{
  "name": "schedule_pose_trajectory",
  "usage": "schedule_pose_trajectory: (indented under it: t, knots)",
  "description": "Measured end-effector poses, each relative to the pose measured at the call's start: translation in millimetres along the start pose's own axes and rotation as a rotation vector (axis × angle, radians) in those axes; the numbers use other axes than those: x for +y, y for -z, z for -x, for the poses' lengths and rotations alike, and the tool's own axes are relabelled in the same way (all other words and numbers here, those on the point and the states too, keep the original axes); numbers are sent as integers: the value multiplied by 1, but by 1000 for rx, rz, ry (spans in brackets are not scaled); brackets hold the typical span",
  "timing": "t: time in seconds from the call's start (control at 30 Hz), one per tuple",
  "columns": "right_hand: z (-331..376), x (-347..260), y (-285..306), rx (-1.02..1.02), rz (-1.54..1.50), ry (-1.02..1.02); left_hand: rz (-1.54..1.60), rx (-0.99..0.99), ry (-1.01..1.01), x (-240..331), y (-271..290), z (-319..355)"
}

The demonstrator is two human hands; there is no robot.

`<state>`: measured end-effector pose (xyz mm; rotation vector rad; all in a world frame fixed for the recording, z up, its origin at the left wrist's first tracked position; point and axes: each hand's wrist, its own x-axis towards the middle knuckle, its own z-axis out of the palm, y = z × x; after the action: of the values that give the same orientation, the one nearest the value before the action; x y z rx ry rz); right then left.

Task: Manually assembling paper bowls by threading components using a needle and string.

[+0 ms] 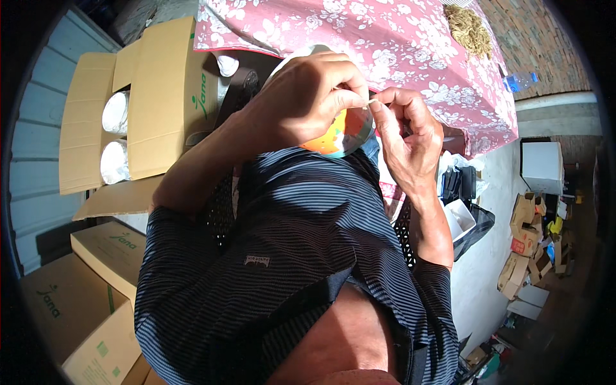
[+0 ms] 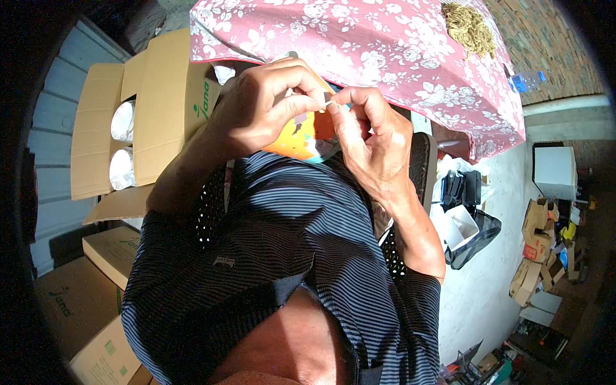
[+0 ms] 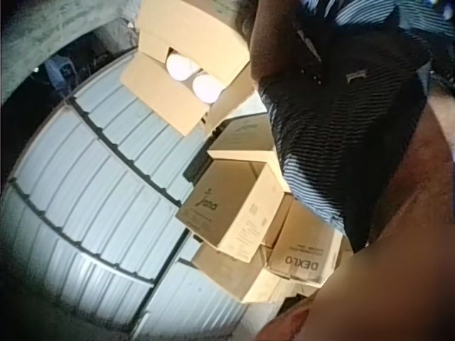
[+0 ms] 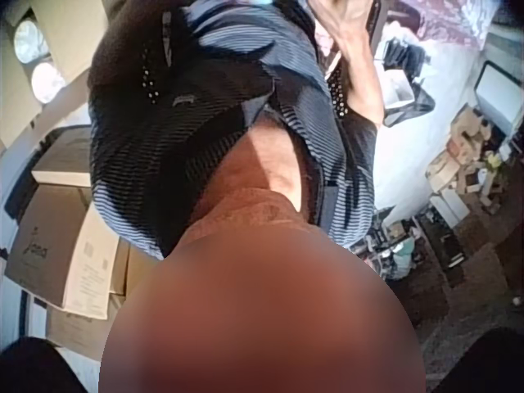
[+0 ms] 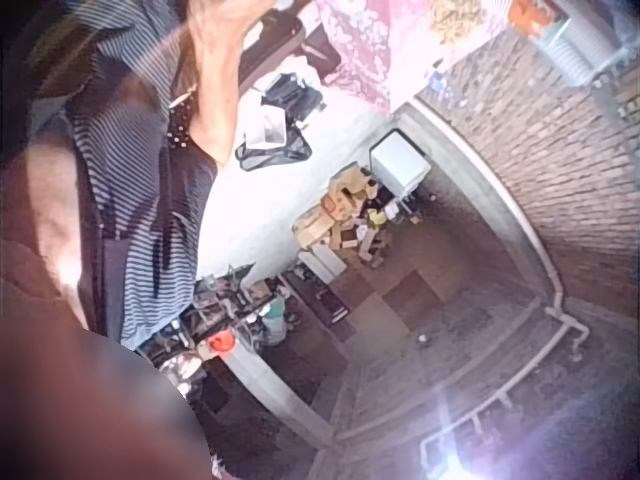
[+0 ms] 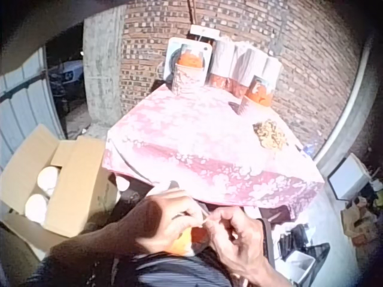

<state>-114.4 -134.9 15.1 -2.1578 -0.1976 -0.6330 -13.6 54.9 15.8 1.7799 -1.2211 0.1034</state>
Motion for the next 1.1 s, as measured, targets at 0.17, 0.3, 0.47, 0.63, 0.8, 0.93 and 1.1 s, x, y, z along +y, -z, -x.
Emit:
schedule_pose_trajectory:
  t: [0.17, 0.3, 0.47, 0.63, 0.8, 0.93, 1.1]
  knots:
    - [1, 1, 0, 30, -3, 12, 169, -27, 106, -3, 1, 0]
    - [0, -4, 0, -13, 89, 71, 183, -19, 125, -5, 2, 1]
    - [-2, -11, 2, -26, 207, 144, 137, 25, 126, -8, -1, 0]
    - [-1, -14, -4, 62, 365, 258, 82, 73, 114, -6, -5, 0]
    - [-1, -7, -6, 105, 411, 350, 31, 84, 120, -4, -6, 1]
    - [-1, -2, -6, 128, 432, 422, 36, 117, 129, -2, -10, -1]
    - [-1, 0, -8, 124, 338, 393, 28, 118, 131, -1, -10, -1]
